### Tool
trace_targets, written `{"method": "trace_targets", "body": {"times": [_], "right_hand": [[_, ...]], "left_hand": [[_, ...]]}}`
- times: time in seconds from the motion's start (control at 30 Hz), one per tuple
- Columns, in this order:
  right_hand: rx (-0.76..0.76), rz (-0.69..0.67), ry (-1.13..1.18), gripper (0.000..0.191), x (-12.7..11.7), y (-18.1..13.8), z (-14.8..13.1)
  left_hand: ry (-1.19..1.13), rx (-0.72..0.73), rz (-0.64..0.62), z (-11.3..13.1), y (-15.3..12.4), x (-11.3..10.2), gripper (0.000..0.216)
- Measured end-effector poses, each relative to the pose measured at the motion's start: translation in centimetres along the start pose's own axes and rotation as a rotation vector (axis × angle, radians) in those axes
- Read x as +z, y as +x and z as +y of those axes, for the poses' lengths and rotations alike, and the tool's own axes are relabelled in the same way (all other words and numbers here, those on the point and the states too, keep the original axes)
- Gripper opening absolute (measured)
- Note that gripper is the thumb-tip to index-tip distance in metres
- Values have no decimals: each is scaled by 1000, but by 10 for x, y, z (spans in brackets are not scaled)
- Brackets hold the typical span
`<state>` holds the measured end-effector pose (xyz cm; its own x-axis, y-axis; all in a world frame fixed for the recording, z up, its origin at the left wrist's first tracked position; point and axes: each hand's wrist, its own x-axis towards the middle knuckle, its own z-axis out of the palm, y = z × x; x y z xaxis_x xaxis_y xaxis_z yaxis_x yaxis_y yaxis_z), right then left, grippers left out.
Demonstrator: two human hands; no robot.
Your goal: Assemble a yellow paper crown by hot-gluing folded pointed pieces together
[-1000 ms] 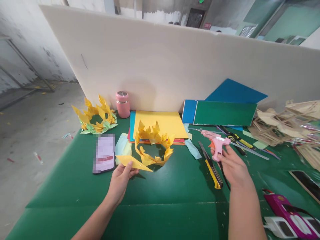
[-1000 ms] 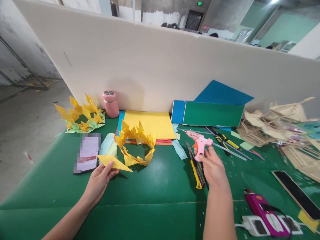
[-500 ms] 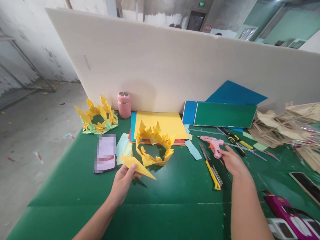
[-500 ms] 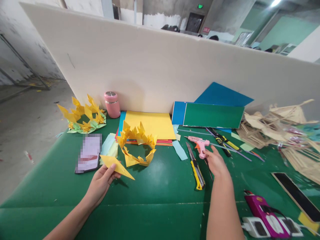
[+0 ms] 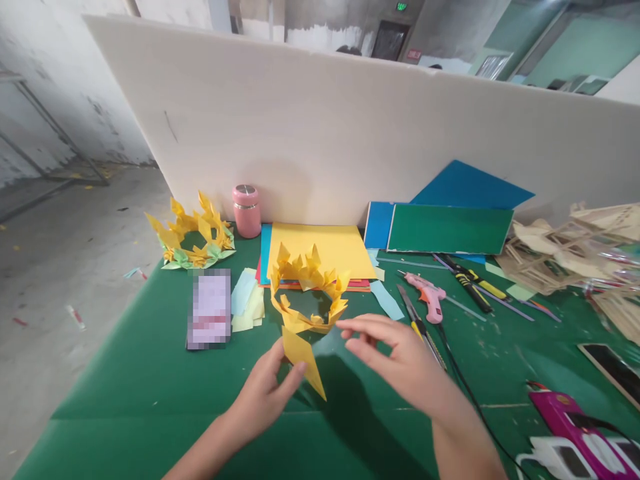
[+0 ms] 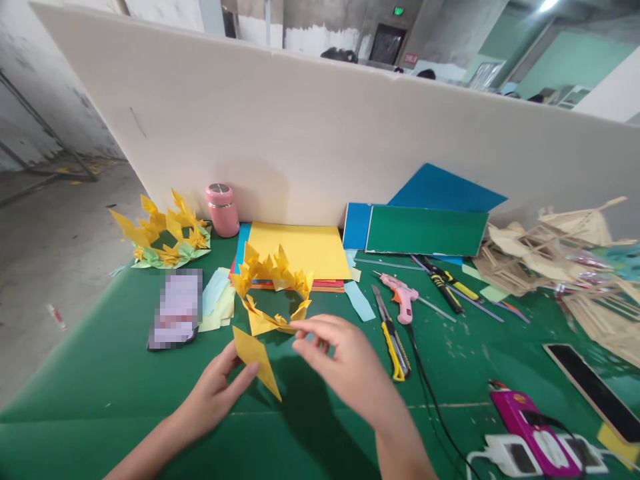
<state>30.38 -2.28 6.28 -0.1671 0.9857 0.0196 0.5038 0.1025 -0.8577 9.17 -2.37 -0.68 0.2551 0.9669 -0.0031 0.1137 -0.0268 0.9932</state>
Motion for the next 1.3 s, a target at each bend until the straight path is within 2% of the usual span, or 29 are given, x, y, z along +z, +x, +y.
{"method": "trace_targets", "body": {"times": [0.13,0.23,0.27,0.37,0.47,0.6,0.67,0.83,1.07,1.3], "right_hand": [[-104,-30,-108,23,25,6,-16],[-72,-70,-93,8,34,8,-17],[-46,-66,-75,8,36,8,-17],[16,24,8,14,41,7,-17],[57,154,79,20,46,5,-13],[104,247,81,24,51,5,-6],[119,221,65,24,52,7,-4],[127,158,-43,23,50,17,-3],[144,215,-75,25,41,32,6],[188,263,260,32,26,40,12]], "left_hand": [[310,151,-66,7,-4,3,14],[337,174,-109,12,-4,5,14],[310,158,-123,12,-3,4,14],[129,52,-97,9,5,-4,22],[-111,-137,102,1,18,-18,35],[-341,-393,235,-7,28,-31,27],[-387,-453,232,-7,28,-31,24],[-471,-565,130,-8,27,-20,19],[-505,-566,80,-11,39,-15,30],[-531,-429,133,-12,51,-6,26]]}}
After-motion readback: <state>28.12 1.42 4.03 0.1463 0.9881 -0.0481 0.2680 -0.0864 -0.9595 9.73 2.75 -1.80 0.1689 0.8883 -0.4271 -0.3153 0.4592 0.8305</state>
